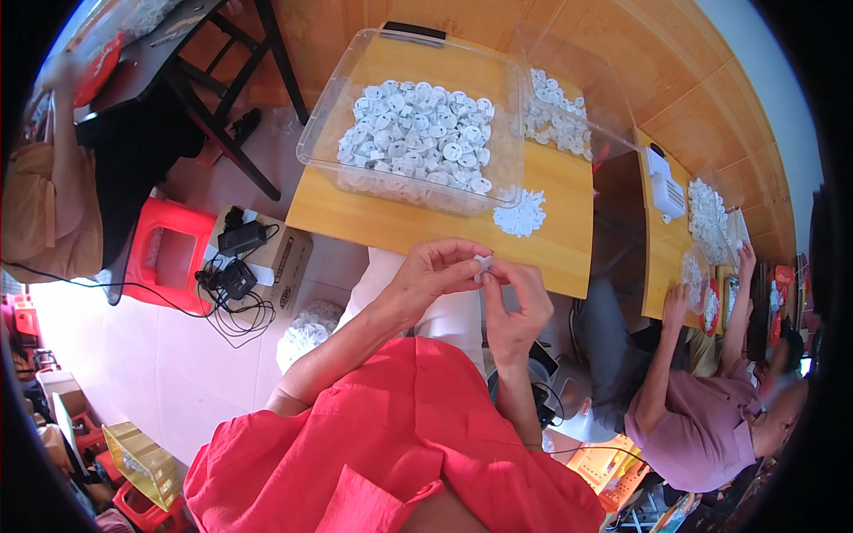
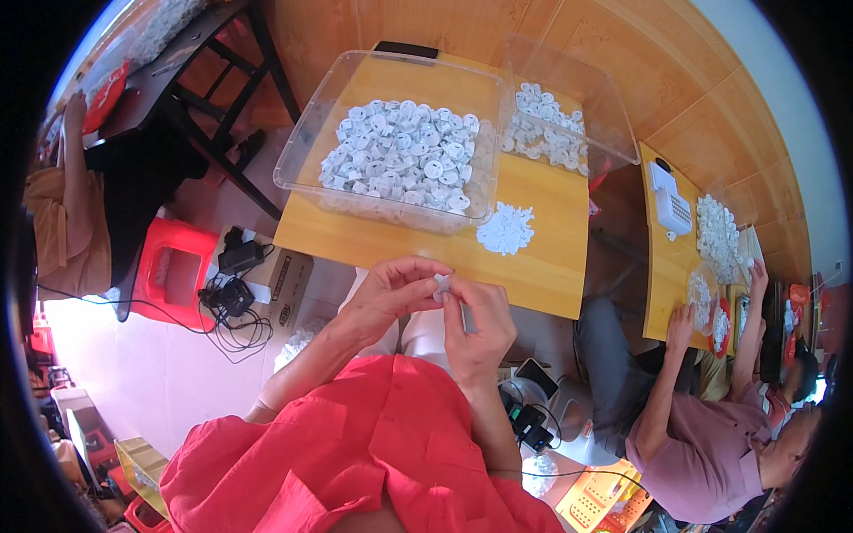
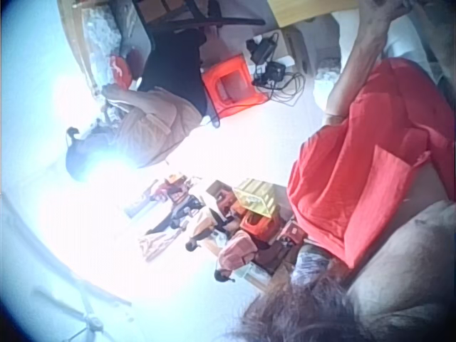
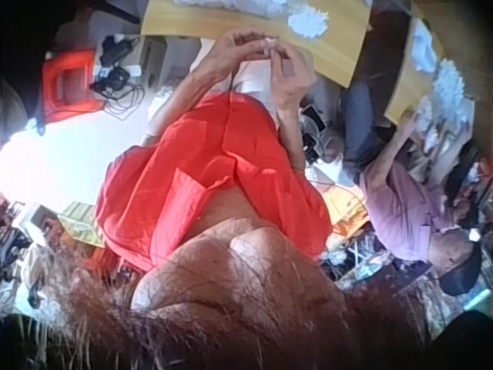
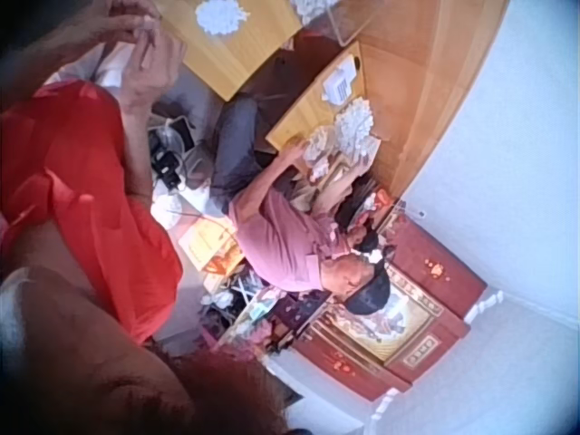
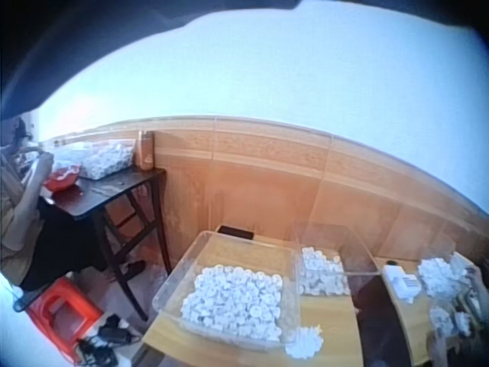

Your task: Assembling small white plastic components by hand at a workbench.

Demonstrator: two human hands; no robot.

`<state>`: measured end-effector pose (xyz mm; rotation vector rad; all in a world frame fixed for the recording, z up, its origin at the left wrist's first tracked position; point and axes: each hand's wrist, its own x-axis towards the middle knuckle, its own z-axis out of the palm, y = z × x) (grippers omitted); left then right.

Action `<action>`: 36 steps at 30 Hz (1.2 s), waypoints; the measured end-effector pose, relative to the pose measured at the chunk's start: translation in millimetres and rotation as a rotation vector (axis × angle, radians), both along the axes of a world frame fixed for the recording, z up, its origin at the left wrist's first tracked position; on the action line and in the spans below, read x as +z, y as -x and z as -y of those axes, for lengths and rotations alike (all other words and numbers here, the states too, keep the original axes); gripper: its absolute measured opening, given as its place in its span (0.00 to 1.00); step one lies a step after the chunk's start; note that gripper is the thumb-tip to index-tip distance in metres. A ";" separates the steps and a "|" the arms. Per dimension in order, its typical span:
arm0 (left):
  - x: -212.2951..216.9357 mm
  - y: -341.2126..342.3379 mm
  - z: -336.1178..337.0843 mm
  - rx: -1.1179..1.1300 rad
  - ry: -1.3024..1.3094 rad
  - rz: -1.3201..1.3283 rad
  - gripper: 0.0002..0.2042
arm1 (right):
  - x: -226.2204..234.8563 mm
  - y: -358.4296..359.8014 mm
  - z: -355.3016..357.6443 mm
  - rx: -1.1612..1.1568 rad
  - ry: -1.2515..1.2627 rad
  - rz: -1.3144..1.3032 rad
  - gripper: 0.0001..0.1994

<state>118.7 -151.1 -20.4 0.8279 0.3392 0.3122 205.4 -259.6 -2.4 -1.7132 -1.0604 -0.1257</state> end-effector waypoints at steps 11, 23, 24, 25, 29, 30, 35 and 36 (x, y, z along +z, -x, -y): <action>-2.2 2.4 1.4 -0.017 0.050 0.022 0.11 | 2.4 -1.7 3.7 0.019 0.037 0.026 0.07; -4.5 2.3 6.2 0.018 0.035 0.032 0.11 | -3.3 -1.0 1.0 0.005 0.013 0.167 0.07; -5.4 2.0 6.7 0.027 0.015 0.040 0.11 | -3.0 -1.4 1.0 0.006 0.013 0.167 0.07; -6.0 1.9 6.9 0.035 -0.006 0.048 0.11 | -2.7 -1.8 0.9 0.009 0.026 0.157 0.07; -5.3 3.0 4.2 0.015 -0.012 0.027 0.11 | 2.8 -4.2 4.9 0.069 0.066 -0.083 0.06; -3.7 3.4 4.0 0.005 0.008 0.037 0.11 | 4.4 -3.4 5.5 0.069 0.067 -0.084 0.06; -3.8 3.4 5.5 -0.008 0.046 0.045 0.11 | 5.4 -3.3 9.5 0.073 0.048 -0.149 0.06; -4.4 3.6 6.2 -0.008 0.054 0.043 0.11 | 4.7 -2.9 9.6 0.072 0.049 -0.151 0.06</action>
